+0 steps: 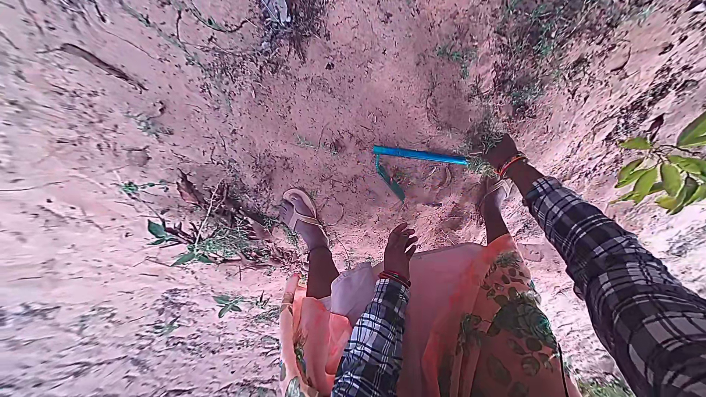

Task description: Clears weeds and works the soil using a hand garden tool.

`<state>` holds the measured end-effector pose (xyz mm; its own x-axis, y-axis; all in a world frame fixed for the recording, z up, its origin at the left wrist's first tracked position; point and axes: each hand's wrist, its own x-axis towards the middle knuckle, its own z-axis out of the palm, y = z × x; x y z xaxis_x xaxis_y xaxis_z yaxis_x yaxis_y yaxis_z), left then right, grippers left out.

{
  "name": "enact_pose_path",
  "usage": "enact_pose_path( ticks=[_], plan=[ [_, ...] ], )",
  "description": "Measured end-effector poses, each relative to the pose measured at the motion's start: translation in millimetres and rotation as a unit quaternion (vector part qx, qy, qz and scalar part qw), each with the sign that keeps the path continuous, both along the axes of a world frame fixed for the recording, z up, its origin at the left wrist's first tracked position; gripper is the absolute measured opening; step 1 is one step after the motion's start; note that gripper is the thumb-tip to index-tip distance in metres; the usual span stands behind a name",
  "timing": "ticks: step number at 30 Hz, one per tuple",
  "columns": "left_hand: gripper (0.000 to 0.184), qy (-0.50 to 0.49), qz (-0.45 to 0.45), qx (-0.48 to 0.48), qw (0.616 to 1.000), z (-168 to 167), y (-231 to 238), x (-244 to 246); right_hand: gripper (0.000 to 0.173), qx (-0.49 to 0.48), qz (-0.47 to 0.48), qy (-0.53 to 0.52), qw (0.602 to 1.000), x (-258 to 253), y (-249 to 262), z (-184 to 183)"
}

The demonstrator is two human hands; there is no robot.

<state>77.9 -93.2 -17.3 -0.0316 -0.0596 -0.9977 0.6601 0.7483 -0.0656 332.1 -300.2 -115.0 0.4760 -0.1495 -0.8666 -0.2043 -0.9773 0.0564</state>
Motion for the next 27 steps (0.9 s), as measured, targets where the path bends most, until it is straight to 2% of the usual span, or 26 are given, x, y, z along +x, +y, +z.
enact_pose_path(
  ticks=[2,3,5,8,10,14,17,19,20,23,25,27],
  plan=[
    [0.035,0.011,-0.013,-0.002,1.000,-4.5,-5.0,-5.5,0.039,0.125,0.010,0.000,0.992,-20.1,7.4,28.0],
    [0.035,0.020,-0.017,-0.007,1.000,-4.5,-8.9,-7.5,0.038,0.147,0.004,0.001,0.989,-24.0,9.0,35.8],
    [0.035,0.031,-0.023,-0.009,0.999,-5.5,-15.1,-5.5,0.040,0.088,-0.001,-0.018,0.996,-3.9,8.7,32.5],
    [0.035,0.014,-0.044,0.002,0.999,-8.9,-15.3,1.1,0.050,-0.073,0.031,-0.031,0.996,57.8,-5.9,-17.3],
    [0.036,0.010,-0.064,0.000,0.998,-7.1,-16.8,0.5,0.064,-0.138,0.062,-0.008,0.988,84.0,-22.8,-51.9],
    [0.036,0.016,-0.080,-0.019,0.997,-7.0,-15.3,-3.6,0.067,-0.188,0.057,0.002,0.981,101.3,-38.2,-86.6],
    [0.035,0.012,-0.068,-0.022,0.997,-4.2,-11.0,-1.4,0.058,-0.158,0.087,0.022,0.983,92.1,-35.3,-72.9],
    [0.036,0.007,-0.062,-0.016,0.998,-5.4,-2.4,3.9,0.050,-0.088,0.168,0.082,0.978,85.1,-6.2,-52.6],
    [0.036,0.006,-0.059,-0.014,0.998,-4.0,-0.7,4.1,0.043,-0.051,0.176,0.091,0.979,75.9,14.0,-36.9],
    [0.035,0.001,-0.046,-0.014,0.999,-0.2,-0.9,5.4,0.044,0.011,0.098,-0.008,0.995,68.5,67.6,-17.4],
    [0.034,-0.005,-0.043,-0.018,0.999,2.9,0.8,9.1,0.052,-0.005,0.101,-0.047,0.994,92.4,99.3,-31.1],
    [0.034,-0.009,-0.042,-0.018,0.999,4.5,5.0,8.3,0.062,-0.050,0.124,-0.045,0.990,120.5,124.6,-60.9]
  ],
)
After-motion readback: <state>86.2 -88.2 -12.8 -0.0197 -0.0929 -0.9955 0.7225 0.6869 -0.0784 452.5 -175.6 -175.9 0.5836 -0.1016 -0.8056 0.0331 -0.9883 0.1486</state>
